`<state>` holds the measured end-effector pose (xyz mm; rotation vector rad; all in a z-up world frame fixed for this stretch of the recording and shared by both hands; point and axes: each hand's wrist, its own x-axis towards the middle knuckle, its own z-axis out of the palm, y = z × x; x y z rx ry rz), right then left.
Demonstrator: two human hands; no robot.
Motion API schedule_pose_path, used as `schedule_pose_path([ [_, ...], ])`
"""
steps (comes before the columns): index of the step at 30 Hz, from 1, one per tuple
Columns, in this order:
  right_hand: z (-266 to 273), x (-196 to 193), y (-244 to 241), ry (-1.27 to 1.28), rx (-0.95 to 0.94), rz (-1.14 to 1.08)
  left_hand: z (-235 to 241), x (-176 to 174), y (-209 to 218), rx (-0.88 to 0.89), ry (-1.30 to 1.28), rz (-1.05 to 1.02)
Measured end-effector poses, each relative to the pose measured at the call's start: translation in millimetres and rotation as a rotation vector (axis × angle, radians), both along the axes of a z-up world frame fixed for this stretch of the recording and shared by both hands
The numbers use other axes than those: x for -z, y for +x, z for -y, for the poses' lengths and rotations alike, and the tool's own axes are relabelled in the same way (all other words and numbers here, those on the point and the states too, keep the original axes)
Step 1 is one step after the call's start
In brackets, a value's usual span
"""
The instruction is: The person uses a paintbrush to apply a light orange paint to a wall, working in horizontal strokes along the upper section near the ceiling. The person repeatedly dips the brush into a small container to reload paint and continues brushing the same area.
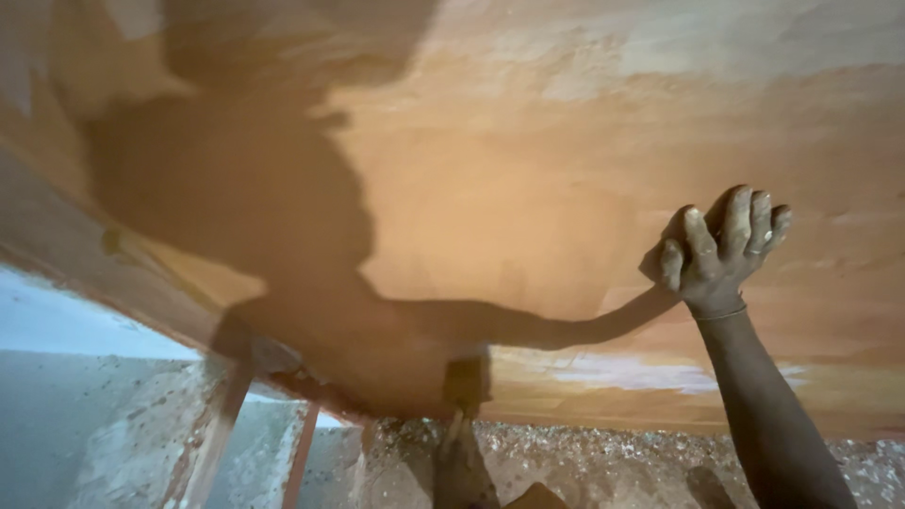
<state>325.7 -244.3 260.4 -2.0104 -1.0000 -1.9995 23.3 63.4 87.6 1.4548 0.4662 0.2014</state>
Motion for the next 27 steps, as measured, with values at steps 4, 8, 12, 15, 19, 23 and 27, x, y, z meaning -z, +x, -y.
schedule_pose_path([
  [4, 6.7, 10.0, 0.3, 0.008, 0.016, -0.112, -8.2, 2.7, -5.8, -0.086, 0.048, 0.022],
  [8, 9.2, 14.8, 0.3, 0.005, 0.007, -0.131, -26.0, -40.8, -24.0, -0.084, 0.151, 0.173],
  [12, 6.7, 9.7, 3.7, 0.013, -0.003, -0.090, -41.5, -112.0, -35.5, -0.097, 0.174, 0.344],
  [15, 3.3, 7.8, 3.1, 0.018, -0.005, -0.045, -53.1, -143.1, -36.9, -0.156, 0.111, 0.366],
  [19, 4.0, 7.6, 1.1, 0.014, 0.005, -0.057, -77.8, -115.6, -14.9, -0.167, 0.052, 0.256],
  [23, 3.0, 6.0, 2.6, 0.000, 0.023, -0.025, -84.6, -18.6, -9.6, -0.167, 0.258, 0.237],
  [27, 2.0, 8.0, 2.8, 0.007, 0.015, -0.023, -79.9, 95.1, -35.9, -0.172, 0.516, 0.226],
])
